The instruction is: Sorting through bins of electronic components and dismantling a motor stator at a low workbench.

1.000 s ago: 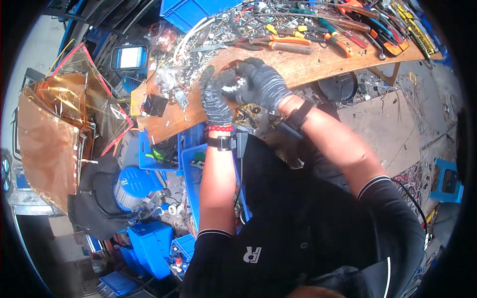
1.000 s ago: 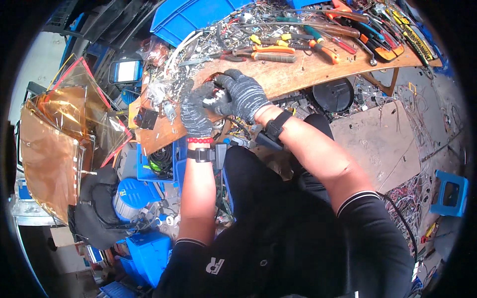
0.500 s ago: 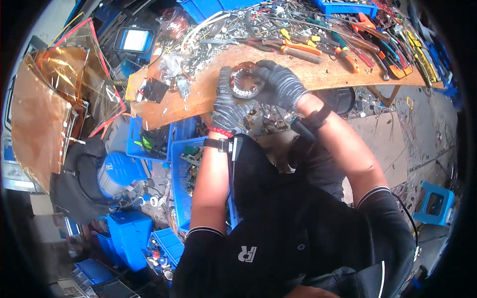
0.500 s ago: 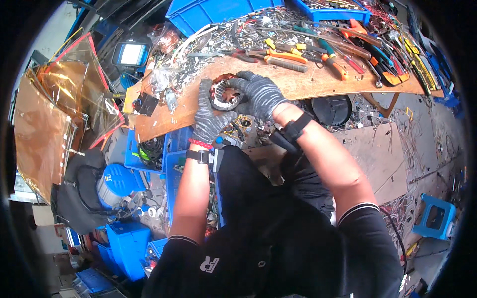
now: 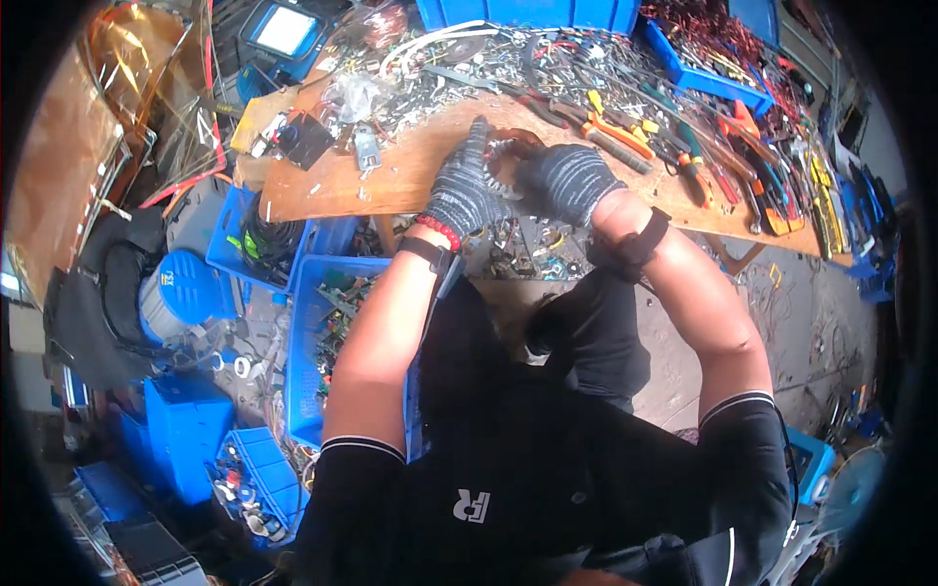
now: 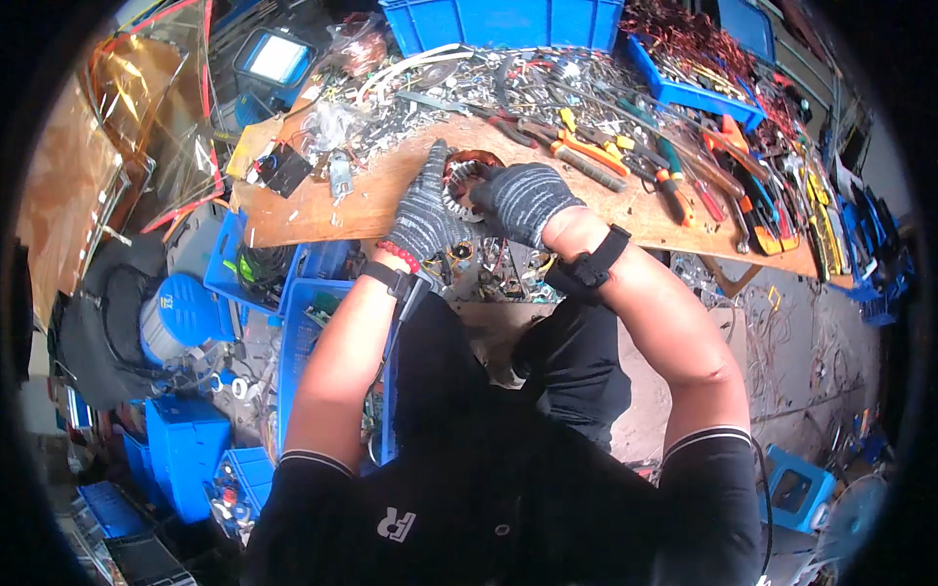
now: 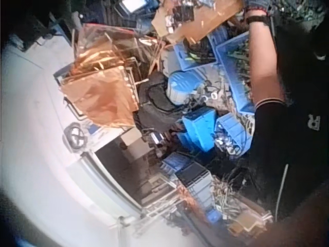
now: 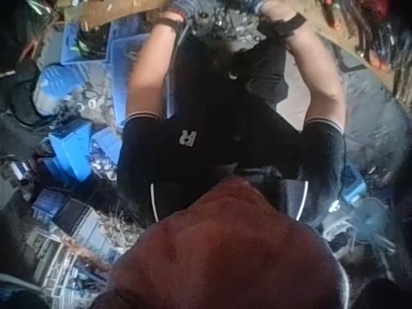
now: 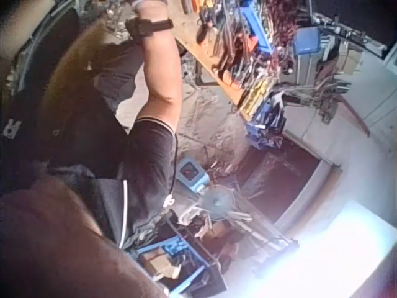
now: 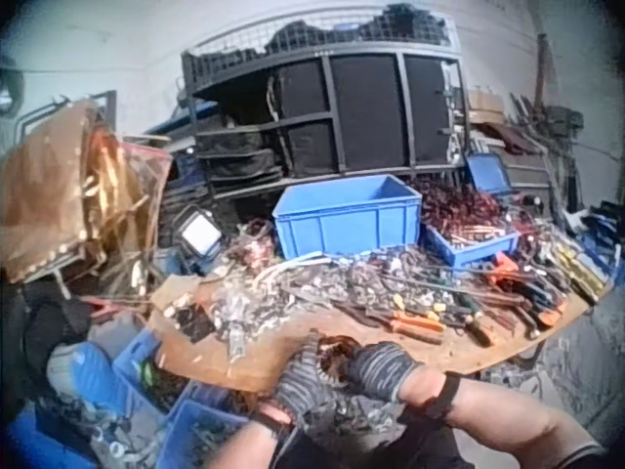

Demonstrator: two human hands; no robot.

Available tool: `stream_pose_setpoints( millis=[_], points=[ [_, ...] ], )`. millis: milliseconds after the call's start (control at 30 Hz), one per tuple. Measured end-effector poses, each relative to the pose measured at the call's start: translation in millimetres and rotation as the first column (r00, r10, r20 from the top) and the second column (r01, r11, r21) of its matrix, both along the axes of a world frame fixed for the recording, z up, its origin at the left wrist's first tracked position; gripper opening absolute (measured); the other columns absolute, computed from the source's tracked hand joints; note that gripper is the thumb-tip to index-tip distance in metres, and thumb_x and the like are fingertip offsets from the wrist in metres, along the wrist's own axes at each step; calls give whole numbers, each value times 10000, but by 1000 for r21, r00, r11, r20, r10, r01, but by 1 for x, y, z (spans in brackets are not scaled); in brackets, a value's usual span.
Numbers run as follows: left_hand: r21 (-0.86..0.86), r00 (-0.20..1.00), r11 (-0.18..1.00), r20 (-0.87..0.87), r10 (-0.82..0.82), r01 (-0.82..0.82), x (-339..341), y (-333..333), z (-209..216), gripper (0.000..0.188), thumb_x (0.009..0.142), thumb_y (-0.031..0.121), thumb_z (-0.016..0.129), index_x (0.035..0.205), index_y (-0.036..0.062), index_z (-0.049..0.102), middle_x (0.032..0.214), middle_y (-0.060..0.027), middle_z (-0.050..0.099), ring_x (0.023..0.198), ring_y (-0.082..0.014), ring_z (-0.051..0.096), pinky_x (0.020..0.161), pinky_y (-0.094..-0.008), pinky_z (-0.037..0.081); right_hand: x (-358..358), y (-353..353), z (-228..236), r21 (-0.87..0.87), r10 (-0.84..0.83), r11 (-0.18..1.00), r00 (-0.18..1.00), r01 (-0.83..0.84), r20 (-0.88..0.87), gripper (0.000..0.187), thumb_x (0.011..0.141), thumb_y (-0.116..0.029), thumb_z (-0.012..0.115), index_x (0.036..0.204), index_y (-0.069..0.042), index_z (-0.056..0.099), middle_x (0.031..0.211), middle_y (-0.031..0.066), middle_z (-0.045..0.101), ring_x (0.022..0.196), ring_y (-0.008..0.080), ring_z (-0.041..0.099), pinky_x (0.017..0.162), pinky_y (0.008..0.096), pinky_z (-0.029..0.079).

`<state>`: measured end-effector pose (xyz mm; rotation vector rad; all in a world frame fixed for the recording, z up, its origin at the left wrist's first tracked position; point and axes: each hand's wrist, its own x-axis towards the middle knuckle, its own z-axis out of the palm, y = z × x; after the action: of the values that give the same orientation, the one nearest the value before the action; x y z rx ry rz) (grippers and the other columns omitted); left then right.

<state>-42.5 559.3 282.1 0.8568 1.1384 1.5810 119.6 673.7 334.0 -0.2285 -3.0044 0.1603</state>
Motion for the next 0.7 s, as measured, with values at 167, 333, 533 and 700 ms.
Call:
stream_pose_setpoints(
  millis=[167, 333, 533, 700],
  points=[
    [71, 890, 994, -445, 102, -79, 1, -5, -1, 1322, 591, 447, 1016, 1604, -13, 301, 1378, -202, 646, 1265, -336, 641, 1105, -457, 503, -9, 4, 12, -220, 32, 975, 997, -15, 73, 216, 843, -271, 726, 1010, -139, 765, 870, 163, 748, 828, 398, 735, 703, 525, 565],
    [69, 263, 953, -953, 151, -296, -2, -14, 3, 1286, 552, 450, 1018, 1557, -39, 383, 1349, -234, 661, 1235, -381, 657, 1084, -466, 516, -6, -4, 26, 176, 167, 967, 981, -183, 103, 200, 852, -260, 717, 969, -101, 746, 856, 135, 744, 787, 370, 736, 641, 494, 563],
    [86, 294, 953, -940, 174, -292, -5, -11, 3, 1242, 562, 474, 1005, 1531, -40, 423, 1321, -232, 672, 1204, -383, 666, 1073, -476, 518, 1, 12, 17, -92, 248, 962, 964, -257, -97, 194, 890, -297, 702, 968, -121, 717, 867, 122, 711, 799, 353, 714, 680, 473, 548],
    [120, 321, 951, -923, 213, -284, -5, -11, 4, 1101, 631, 436, 970, 1498, -12, 461, 1338, -256, 645, 1247, -403, 629, 1094, -491, 479, 3, 19, 3, -180, 219, 945, 938, -273, -268, 186, 881, -255, 737, 1007, -118, 728, 853, 130, 702, 801, 350, 704, 712, 463, 545]
  ],
)
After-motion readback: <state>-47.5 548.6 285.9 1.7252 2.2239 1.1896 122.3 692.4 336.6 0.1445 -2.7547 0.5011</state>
